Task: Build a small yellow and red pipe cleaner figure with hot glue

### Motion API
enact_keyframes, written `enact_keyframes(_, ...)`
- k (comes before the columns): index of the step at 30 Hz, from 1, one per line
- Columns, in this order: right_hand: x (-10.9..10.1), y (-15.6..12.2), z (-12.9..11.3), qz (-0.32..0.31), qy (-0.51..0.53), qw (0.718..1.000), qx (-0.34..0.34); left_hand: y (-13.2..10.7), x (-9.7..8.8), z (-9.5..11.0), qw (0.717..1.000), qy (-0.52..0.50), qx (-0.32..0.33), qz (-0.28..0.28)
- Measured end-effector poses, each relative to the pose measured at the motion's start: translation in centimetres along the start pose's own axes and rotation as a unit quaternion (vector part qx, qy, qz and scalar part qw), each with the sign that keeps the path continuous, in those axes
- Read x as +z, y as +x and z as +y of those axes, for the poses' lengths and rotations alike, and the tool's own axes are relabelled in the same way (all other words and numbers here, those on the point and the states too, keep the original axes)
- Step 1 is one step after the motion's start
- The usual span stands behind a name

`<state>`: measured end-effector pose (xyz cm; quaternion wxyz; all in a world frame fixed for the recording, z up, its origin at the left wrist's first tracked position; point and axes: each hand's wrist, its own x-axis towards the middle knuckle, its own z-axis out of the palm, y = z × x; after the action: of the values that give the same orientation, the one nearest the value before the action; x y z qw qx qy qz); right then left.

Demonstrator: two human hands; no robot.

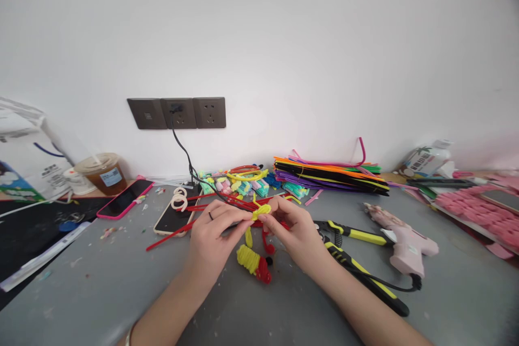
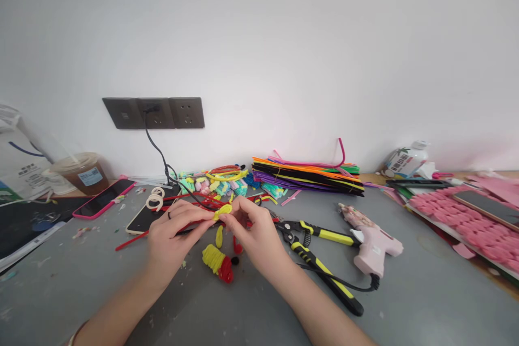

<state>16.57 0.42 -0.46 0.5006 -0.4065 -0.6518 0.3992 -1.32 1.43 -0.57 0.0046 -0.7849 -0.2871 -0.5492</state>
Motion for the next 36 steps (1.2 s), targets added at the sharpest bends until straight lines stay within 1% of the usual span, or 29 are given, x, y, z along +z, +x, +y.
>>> enact_keyframes(22, -0.18, 0.08, -0.06, -0.003, -0.014, 1.000, -0.001, -0.18, 0.03, -0.10, 1.000, -0.005, 0.001, -0.007)
enact_keyframes(36, -0.21, 0.08, -0.13, -0.013, -0.024, 1.000, -0.001, -0.18, 0.05, -0.10, 1.000, -0.005, 0.001, 0.000)
